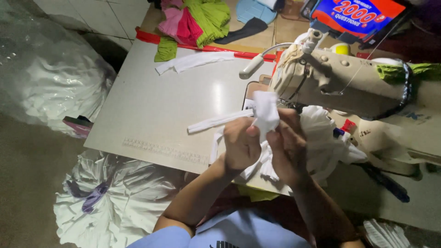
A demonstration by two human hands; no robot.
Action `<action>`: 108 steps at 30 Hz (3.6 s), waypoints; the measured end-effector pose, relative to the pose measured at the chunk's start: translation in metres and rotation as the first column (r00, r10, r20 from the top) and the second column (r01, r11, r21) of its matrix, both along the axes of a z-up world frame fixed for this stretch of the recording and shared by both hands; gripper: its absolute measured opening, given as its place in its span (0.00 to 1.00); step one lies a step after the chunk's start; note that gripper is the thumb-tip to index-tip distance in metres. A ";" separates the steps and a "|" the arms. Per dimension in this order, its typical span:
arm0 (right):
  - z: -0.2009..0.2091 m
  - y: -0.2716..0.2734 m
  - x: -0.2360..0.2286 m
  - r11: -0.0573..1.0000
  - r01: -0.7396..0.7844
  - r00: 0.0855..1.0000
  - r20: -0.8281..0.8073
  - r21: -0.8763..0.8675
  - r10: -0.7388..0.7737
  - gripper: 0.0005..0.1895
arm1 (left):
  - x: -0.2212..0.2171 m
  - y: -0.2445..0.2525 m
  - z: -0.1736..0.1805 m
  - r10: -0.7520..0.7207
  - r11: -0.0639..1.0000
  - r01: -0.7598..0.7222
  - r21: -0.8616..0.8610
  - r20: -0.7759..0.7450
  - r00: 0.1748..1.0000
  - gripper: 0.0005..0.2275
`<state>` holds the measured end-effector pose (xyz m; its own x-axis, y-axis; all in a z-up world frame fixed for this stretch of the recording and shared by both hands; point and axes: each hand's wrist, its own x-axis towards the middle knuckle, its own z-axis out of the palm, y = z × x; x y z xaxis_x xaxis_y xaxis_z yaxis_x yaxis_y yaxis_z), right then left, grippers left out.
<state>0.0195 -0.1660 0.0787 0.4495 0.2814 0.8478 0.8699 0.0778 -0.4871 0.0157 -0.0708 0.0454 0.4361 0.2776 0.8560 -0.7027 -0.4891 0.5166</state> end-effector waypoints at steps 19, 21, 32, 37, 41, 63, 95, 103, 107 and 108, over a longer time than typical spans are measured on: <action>-0.015 0.001 0.002 0.857 0.505 0.788 0.458 -0.099 -0.411 0.07 | 0.006 0.035 0.029 -0.030 0.967 0.028 0.252 0.002 1.000 0.21; -0.021 -0.002 0.004 0.856 0.506 0.784 0.471 -0.109 -0.404 0.07 | 0.009 0.040 0.037 -0.036 0.938 0.018 0.345 0.046 0.998 0.19; -0.010 0.005 0.006 0.868 0.464 0.801 0.502 -0.176 -0.326 0.08 | 0.009 0.053 0.022 -0.197 0.950 0.202 0.240 -0.044 0.979 0.18; -0.007 0.004 0.004 0.867 0.448 0.821 0.485 -0.220 -0.301 0.09 | 0.018 0.057 0.030 -0.151 0.890 0.084 0.448 0.116 0.982 0.16; -0.002 0.010 0.006 0.907 0.381 0.778 0.592 -0.181 -0.208 0.06 | 0.024 0.058 0.003 -0.071 0.860 -0.050 0.508 0.216 0.974 0.15; 0.006 0.001 0.024 0.892 0.404 0.815 0.522 -0.202 -0.250 0.05 | 0.038 0.042 0.016 0.086 0.953 -0.170 0.250 0.313 0.946 0.14; -0.045 -0.002 -0.018 0.914 0.098 0.990 -0.052 -0.393 -0.129 0.18 | -0.028 0.029 0.051 -0.456 0.833 0.373 -0.409 -0.124 0.881 0.13; -0.079 0.000 -0.038 0.928 0.121 0.945 -0.246 -0.354 -0.217 0.19 | -0.015 0.050 0.051 -0.400 0.627 0.236 -0.743 -0.047 0.915 0.16; -0.109 -0.007 -0.040 0.935 0.082 0.886 -0.404 -0.345 -0.227 0.11 | -0.026 0.011 0.030 -0.417 0.803 0.277 -0.528 -0.165 0.894 0.20; -0.097 -0.008 -0.042 0.935 0.081 0.886 -0.405 -0.345 -0.226 0.11 | -0.022 0.017 0.017 -0.416 0.803 0.275 -0.528 -0.166 0.894 0.20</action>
<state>-0.0226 -0.1739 -0.0184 0.8084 0.3927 0.4385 0.5542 -0.2567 -0.7918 -0.0066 -0.0534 0.0628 0.7688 0.4067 0.4934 -0.5804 0.1199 0.8055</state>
